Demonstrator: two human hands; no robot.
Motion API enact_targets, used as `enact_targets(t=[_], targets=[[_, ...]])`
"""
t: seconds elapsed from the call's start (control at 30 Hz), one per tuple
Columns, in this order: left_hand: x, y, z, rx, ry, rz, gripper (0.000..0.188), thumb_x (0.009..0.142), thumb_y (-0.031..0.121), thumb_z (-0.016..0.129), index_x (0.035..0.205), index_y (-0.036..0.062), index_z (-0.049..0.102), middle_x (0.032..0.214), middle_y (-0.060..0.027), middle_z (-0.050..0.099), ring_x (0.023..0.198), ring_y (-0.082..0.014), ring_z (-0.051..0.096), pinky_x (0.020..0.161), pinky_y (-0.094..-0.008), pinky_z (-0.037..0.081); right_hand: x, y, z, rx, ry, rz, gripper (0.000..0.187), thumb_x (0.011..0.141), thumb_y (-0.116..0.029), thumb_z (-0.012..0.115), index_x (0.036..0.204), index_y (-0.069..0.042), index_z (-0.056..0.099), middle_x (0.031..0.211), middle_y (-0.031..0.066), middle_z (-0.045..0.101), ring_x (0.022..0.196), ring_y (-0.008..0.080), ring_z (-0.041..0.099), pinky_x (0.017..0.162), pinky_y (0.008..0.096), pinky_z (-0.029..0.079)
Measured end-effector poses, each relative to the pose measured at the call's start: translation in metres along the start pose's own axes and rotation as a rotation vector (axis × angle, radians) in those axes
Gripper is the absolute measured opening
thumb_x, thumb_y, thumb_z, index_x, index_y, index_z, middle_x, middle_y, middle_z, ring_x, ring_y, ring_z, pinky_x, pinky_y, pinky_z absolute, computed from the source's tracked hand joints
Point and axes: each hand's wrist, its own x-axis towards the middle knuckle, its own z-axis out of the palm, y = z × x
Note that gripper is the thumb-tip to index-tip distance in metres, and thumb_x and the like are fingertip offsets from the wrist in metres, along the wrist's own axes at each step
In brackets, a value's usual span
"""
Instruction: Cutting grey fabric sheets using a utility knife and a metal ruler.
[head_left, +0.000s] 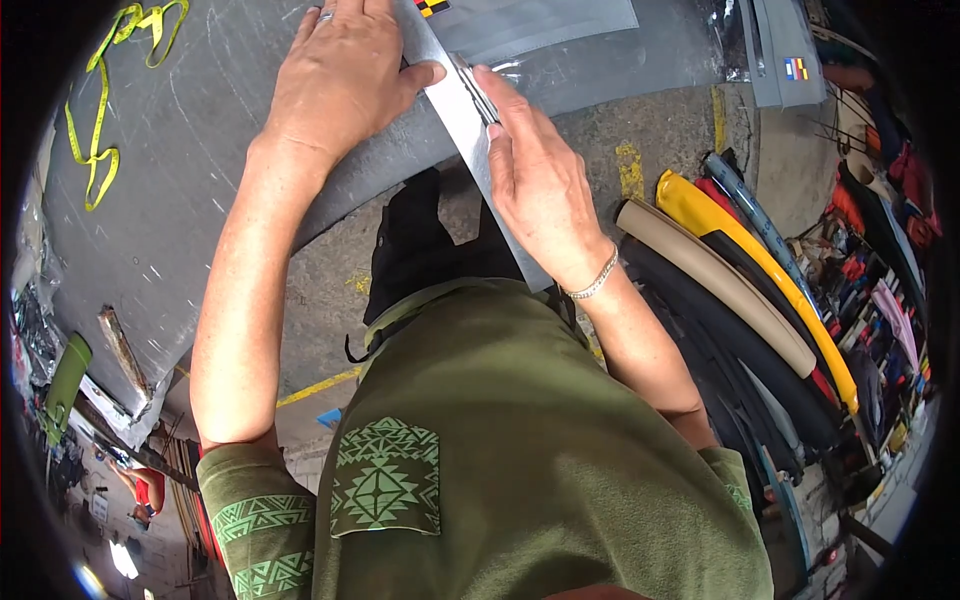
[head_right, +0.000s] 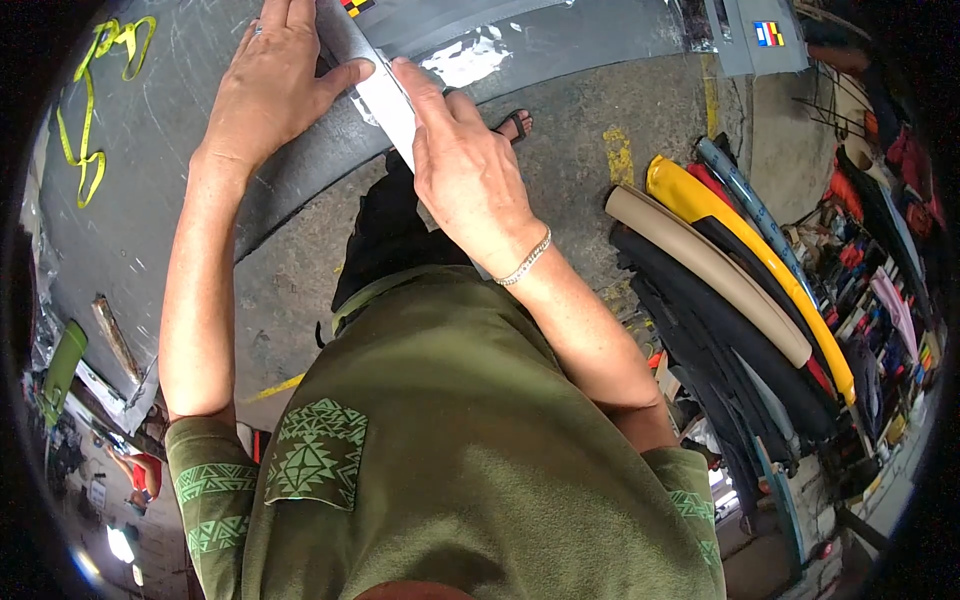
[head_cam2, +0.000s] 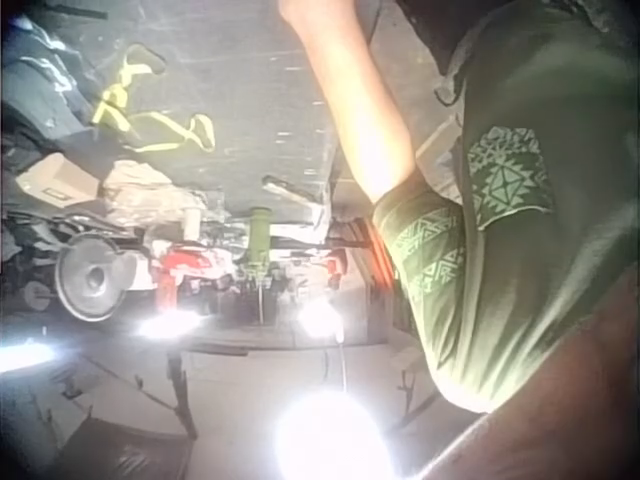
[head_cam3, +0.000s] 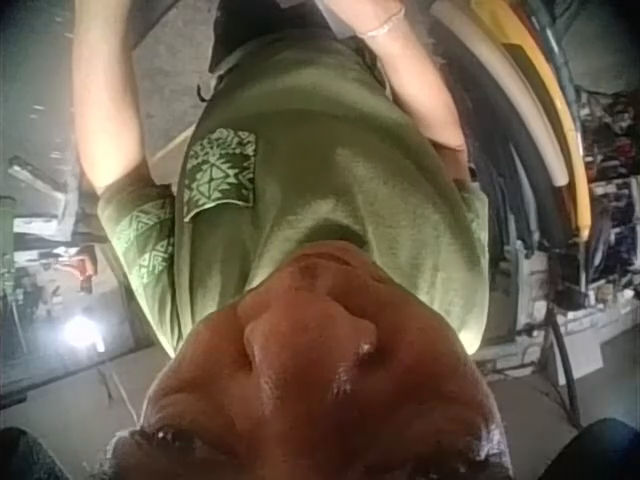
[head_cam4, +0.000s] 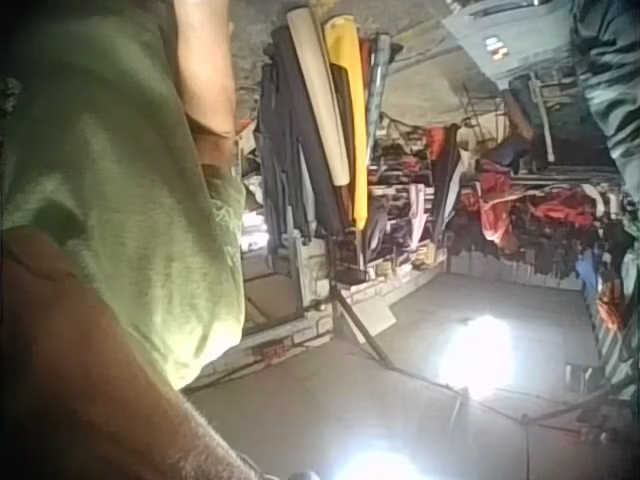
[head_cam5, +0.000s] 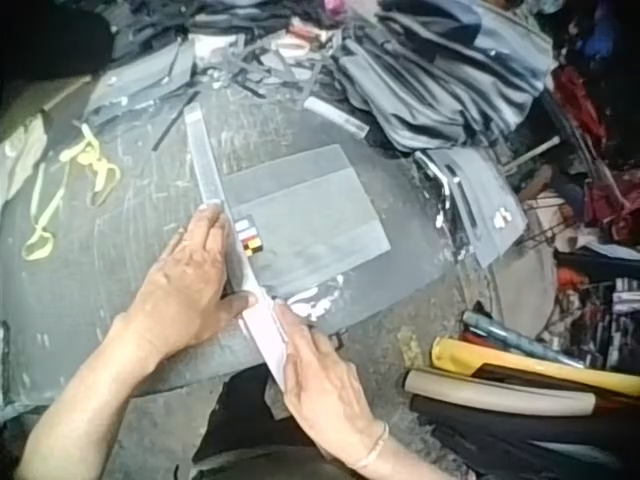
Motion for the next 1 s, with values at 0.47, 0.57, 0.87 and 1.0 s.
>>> enact_targets(t=[0.47, 0.57, 0.87, 1.0], targets=[[-0.003, -0.005, 0.008, -0.044, 0.069, 0.02, 0.091, 0.081, 0.026, 0.082, 0.146, -0.0163, 0.035, 0.155, -0.0336, 0.036, 0.148, -0.042, 0.036, 0.124, -0.0424, 0.031, 0.002, 0.0, -0.001, -0.004, -0.009, -0.004, 0.049, 0.101, -0.003, 0.052, 0.148, -0.013, 0.048, 0.128, 0.0215, 0.065, 0.112, 0.043, 0.066, 0.094, 0.0476, 0.056], [-0.001, 0.0, 0.001, -0.029, 0.058, 0.015, 0.091, 0.081, 0.026, 0.082, 0.147, -0.0162, 0.035, 0.155, -0.0334, 0.036, 0.148, -0.0415, 0.036, 0.124, -0.0425, 0.031, 0.003, -0.002, -0.002, -0.019, -0.02, 0.003, 0.049, 0.101, -0.003, 0.053, 0.148, -0.013, 0.047, 0.128, 0.0214, 0.065, 0.112, 0.043, 0.066, 0.094, 0.0477, 0.056], [0.001, -0.023, 0.03, 0.033, 0.083, 0.031, 0.09, 0.081, 0.025, 0.082, 0.147, -0.0165, 0.036, 0.155, -0.0335, 0.036, 0.149, -0.0414, 0.035, 0.125, -0.0425, 0.03, 0.004, -0.008, -0.006, -0.053, -0.041, 0.01, 0.05, 0.101, -0.005, 0.052, 0.149, -0.014, 0.046, 0.125, 0.0231, 0.066, 0.108, 0.0451, 0.066, 0.092, 0.0496, 0.056], [0.001, 0.005, -0.001, 0.048, -0.028, -0.031, 0.09, 0.081, 0.025, 0.081, 0.146, -0.0171, 0.036, 0.155, -0.0337, 0.036, 0.149, -0.0416, 0.035, 0.125, -0.0424, 0.03, 0.006, -0.016, -0.014, -0.129, -0.09, 0.045, 0.05, 0.101, -0.006, 0.052, 0.15, -0.015, 0.044, 0.122, 0.0234, 0.066, 0.104, 0.0464, 0.066, 0.089, 0.0521, 0.055]])
